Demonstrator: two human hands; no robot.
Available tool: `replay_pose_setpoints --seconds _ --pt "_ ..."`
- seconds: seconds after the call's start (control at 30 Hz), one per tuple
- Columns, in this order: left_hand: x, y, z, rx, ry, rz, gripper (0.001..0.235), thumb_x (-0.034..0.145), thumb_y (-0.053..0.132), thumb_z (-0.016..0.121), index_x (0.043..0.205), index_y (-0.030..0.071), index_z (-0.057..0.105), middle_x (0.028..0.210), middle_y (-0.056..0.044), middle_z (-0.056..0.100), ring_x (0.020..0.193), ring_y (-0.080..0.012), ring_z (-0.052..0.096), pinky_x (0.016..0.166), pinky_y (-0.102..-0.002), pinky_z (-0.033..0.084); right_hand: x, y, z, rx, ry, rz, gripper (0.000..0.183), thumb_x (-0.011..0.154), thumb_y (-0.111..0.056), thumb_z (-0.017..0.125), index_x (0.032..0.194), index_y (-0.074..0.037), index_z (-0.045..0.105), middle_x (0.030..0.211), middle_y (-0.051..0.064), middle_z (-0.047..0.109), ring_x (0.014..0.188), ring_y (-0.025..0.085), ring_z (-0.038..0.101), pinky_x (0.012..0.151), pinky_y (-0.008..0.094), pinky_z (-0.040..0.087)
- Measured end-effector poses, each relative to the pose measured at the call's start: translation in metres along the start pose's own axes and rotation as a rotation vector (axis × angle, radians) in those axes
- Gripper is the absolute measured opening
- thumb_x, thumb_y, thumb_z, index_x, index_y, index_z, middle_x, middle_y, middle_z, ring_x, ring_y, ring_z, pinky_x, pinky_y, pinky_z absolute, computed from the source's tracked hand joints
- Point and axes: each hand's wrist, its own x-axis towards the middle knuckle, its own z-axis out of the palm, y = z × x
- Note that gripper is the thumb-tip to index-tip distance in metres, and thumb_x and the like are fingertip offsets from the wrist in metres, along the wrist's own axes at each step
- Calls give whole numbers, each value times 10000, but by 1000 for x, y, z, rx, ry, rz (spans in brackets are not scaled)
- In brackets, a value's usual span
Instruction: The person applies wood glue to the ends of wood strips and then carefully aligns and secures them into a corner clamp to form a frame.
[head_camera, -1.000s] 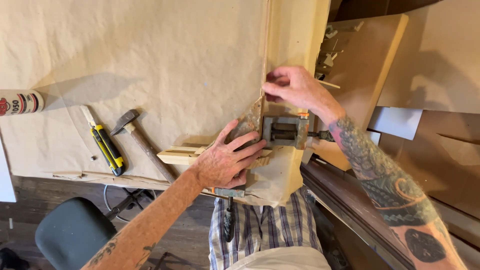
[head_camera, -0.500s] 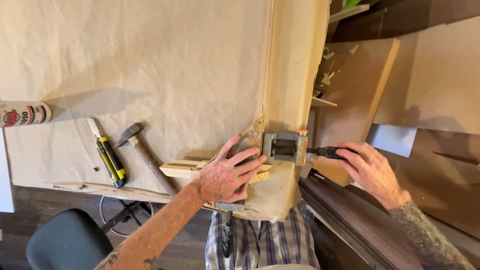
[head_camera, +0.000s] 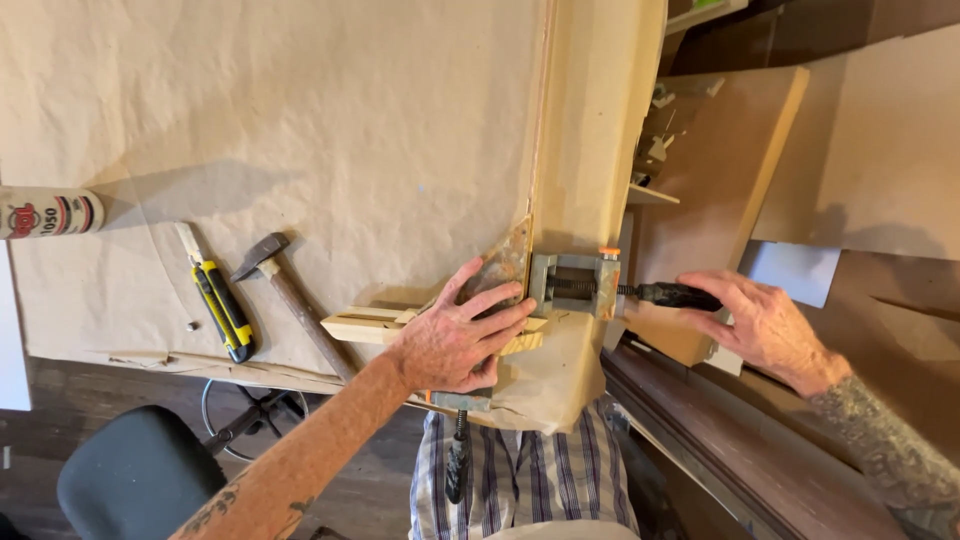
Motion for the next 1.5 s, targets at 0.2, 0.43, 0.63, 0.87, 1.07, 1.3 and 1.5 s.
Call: replay_pose_setpoints --seconds 0.2,0.43,0.63,0.87,1.07,1.3,1.5 --pt "1 -1 -1 -12 8 -6 547 823 281 571 1299 50 708 1430 -31 631 1396 -278 471 1207 -674 284 -2 3 3 -142 123 -157 422 924 -294 765 1257 -86 611 1199 70 686 861 167 722 623 311 599" --pt "1 -2 1 -49 -3 11 499 804 284 623 1229 47 738 1426 -55 641 1378 -287 506 1160 -713 313 2 -2 -2 -169 151 -176 424 955 -354 729 1281 -104 625 1135 55 718 896 182 722 670 305 584" --pt "3 -4 0 13 -74 39 519 806 296 633 1282 96 693 1447 -39 623 1382 -283 508 1156 -714 299 6 -6 -4 -98 151 -184 395 968 -262 732 1304 -85 624 1199 64 713 989 217 716 820 351 613" --pt "15 -14 -18 98 -120 140 430 908 387 665 1255 136 710 1426 -5 622 1338 -273 532 1101 -695 377 13 -14 -11 -133 216 -255 361 991 -264 738 1281 -106 595 1255 75 651 942 226 688 721 338 587" --pt "19 -13 -16 42 -45 123 350 879 313 675 1162 117 742 1347 -14 675 1262 -273 579 1066 -692 408 10 -10 -9 -115 268 -310 504 980 -256 775 1400 -127 529 1285 105 659 949 255 730 834 379 632" --pt "14 -13 -9 72 -26 99 382 863 344 644 1160 125 744 1345 -20 671 1270 -265 579 1095 -695 388 26 -11 -5 209 -8 22 365 1024 -340 525 1241 -101 695 829 47 768 532 155 698 478 314 610" --pt "6 -12 -1 160 -137 100 540 914 539 582 1309 190 703 1438 -12 630 1375 -263 505 1158 -720 303 32 -18 -17 750 -450 865 813 907 -664 305 1223 -83 777 523 64 574 369 160 510 338 256 434"
